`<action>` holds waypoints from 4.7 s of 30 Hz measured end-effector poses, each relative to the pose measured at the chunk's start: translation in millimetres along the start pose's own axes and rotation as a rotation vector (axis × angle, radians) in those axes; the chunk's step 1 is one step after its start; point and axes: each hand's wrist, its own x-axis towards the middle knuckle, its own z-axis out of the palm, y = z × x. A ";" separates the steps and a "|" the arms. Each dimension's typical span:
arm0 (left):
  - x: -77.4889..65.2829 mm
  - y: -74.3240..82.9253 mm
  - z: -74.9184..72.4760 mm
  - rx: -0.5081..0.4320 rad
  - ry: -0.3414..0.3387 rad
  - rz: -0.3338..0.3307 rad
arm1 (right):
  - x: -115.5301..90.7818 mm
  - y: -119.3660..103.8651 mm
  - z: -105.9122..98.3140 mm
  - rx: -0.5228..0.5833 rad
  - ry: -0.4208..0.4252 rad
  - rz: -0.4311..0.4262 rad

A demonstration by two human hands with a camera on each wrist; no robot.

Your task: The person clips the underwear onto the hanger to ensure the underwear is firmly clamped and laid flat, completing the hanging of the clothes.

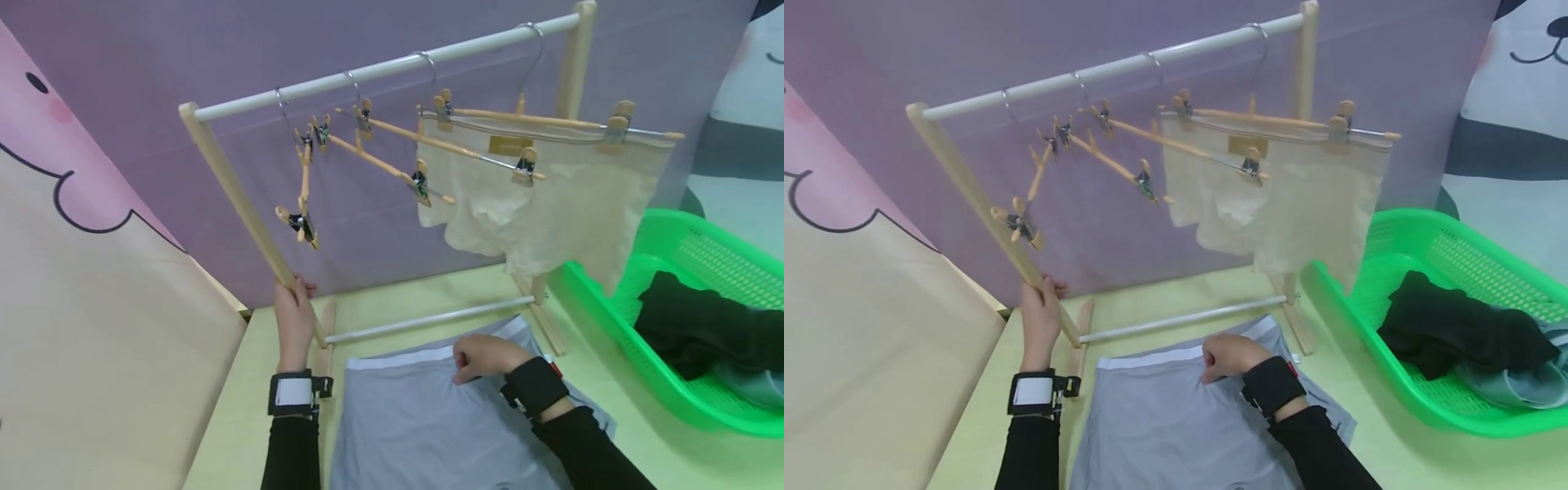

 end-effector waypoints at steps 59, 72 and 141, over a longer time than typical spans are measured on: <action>-5.1 -2.2 11.6 -0.092 -0.030 0.040 | -49.9 -81.7 -173.8 0.583 1.130 -0.476; -14.2 32.1 -2.0 -0.087 -0.036 0.023 | -42.1 -89.7 -171.7 0.461 1.201 -0.462; -8.9 22.2 -19.7 -0.040 0.004 0.047 | -51.8 -20.2 -96.2 0.680 0.843 -0.242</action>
